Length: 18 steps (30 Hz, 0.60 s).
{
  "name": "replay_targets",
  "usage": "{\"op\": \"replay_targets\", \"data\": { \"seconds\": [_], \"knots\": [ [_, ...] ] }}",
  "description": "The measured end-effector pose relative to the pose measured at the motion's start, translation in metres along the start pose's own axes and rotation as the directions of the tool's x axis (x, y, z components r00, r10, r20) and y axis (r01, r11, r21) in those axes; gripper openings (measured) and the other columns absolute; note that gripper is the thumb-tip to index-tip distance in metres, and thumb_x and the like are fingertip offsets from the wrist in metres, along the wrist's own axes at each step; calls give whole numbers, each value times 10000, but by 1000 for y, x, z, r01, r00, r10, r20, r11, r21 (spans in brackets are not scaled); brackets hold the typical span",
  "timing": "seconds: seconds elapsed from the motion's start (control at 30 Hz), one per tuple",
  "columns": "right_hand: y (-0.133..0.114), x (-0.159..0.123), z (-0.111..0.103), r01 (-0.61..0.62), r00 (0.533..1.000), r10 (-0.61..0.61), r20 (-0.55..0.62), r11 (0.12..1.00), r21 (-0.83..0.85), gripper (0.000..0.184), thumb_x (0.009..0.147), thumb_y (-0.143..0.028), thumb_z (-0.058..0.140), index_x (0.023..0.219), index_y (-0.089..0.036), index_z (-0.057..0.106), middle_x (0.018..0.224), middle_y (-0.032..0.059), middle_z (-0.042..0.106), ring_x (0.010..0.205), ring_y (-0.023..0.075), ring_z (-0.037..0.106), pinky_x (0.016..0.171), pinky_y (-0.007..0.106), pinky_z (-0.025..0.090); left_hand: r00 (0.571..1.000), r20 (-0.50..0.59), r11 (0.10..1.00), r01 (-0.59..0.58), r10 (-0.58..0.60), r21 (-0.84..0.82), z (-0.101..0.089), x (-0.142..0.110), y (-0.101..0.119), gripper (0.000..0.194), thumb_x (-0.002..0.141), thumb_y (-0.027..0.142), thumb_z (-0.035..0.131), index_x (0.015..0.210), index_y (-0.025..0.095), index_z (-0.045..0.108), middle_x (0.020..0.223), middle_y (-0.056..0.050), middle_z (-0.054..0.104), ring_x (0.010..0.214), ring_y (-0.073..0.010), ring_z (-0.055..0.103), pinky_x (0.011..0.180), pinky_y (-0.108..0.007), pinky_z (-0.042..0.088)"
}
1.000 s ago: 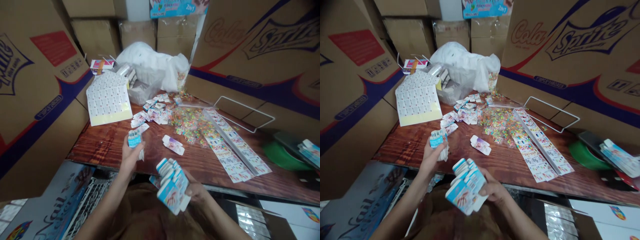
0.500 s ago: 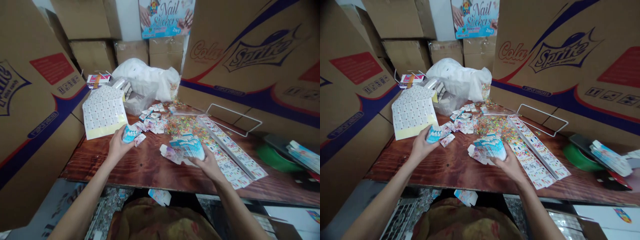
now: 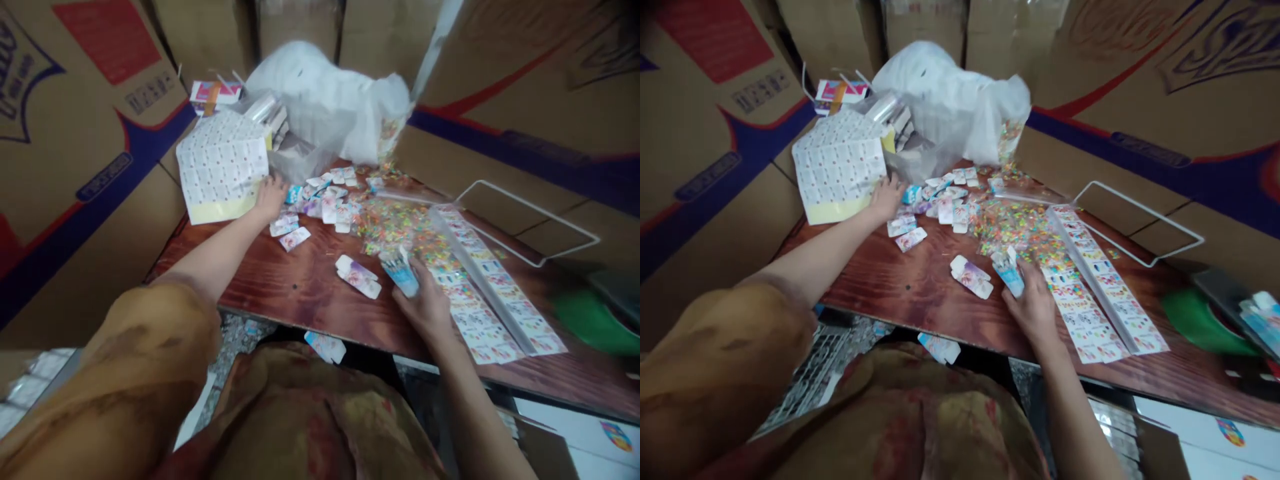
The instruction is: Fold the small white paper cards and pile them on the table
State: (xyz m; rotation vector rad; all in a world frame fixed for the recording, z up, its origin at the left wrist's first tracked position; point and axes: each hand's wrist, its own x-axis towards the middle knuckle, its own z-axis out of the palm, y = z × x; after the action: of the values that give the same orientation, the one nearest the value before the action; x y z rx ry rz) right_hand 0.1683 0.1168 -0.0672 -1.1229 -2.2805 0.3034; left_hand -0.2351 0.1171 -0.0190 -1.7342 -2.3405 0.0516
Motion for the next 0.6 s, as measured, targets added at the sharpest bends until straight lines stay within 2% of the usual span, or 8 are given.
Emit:
{"op": "replay_targets", "data": {
  "seconds": [0.07, 0.13, 0.27, 0.33, 0.43, 0.53, 0.6],
  "knots": [
    [-1, -1, 8, 67, 998, -66, 18, 997, -48, 564, 769, -276, 560, 1309, -174, 436, 1270, 146, 564, 1183, 306, 528, 960, 463, 446, 998, -18, 995, 66, -67, -72, 8, -1, -7, 466, 880, 68, 357, 1343, 58, 412, 1424, -248, 329, 1310, -369, 326, 1016, -501, 296],
    [-3, -2, 13, 115, 993, -113, 30, 990, -82, 544, 787, -261, 552, 1312, -174, 439, 1291, 153, 544, 1213, 312, 498, 981, 484, 425, 996, -33, 986, 74, -79, -149, 9, -4, -9, 492, 876, 83, 401, 1367, 65, 381, 1419, -245, 338, 1318, -371, 314, 1024, -519, 287],
    [-5, -5, 18, 155, 987, -157, -23, 985, -74, 550, 815, -262, 542, 1343, -174, 414, 1320, 157, 515, 1236, 329, 471, 992, 517, 409, 993, -115, 959, -58, 26, -279, -7, -32, -8, 496, 852, 209, 552, 1329, 119, 452, 1398, -200, 384, 1325, -362, 297, 1063, -526, 245],
    [-4, -6, 20, 172, 984, -173, -38, 984, -34, 569, 817, -282, 551, 1356, -176, 403, 1322, 153, 511, 1234, 339, 470, 1003, 536, 396, 974, -218, 918, -136, 56, -372, -20, -61, -8, 455, 858, 310, 565, 1283, 158, 506, 1314, -157, 482, 1283, -319, 362, 1049, -485, 294],
    [-5, -5, 21, 211, 977, -212, 7, 977, 26, 585, 814, -343, 580, 1353, -185, 416, 1324, 154, 510, 1231, 349, 467, 1010, 551, 383, 944, -331, 811, -194, 1, -552, -40, -122, -6, 353, 888, 392, 510, 1144, 170, 608, 1082, -92, 639, 1074, -228, 546, 948, -393, 415],
    [-10, -2, 15, 229, 970, -233, 71, 972, 53, 613, 808, -408, 598, 1350, -177, 429, 1340, 167, 500, 1243, 358, 453, 1011, 573, 369, 951, -289, 670, -143, -112, -729, -50, -192, 7, 281, 892, 378, 497, 943, 177, 687, 871, -43, 701, 795, -148, 633, 781, -284, 487],
    [-18, -3, 4, 228, 970, -232, 74, 972, 63, 635, 794, -427, 616, 1344, -165, 438, 1353, 172, 492, 1251, 360, 449, 1012, 580, 364, 973, -212, 612, -111, -94, -783, -47, -235, 24, 258, 881, 362, 510, 860, 192, 701, 800, -34, 708, 723, -138, 641, 721, -260, 498]
  ]
}}
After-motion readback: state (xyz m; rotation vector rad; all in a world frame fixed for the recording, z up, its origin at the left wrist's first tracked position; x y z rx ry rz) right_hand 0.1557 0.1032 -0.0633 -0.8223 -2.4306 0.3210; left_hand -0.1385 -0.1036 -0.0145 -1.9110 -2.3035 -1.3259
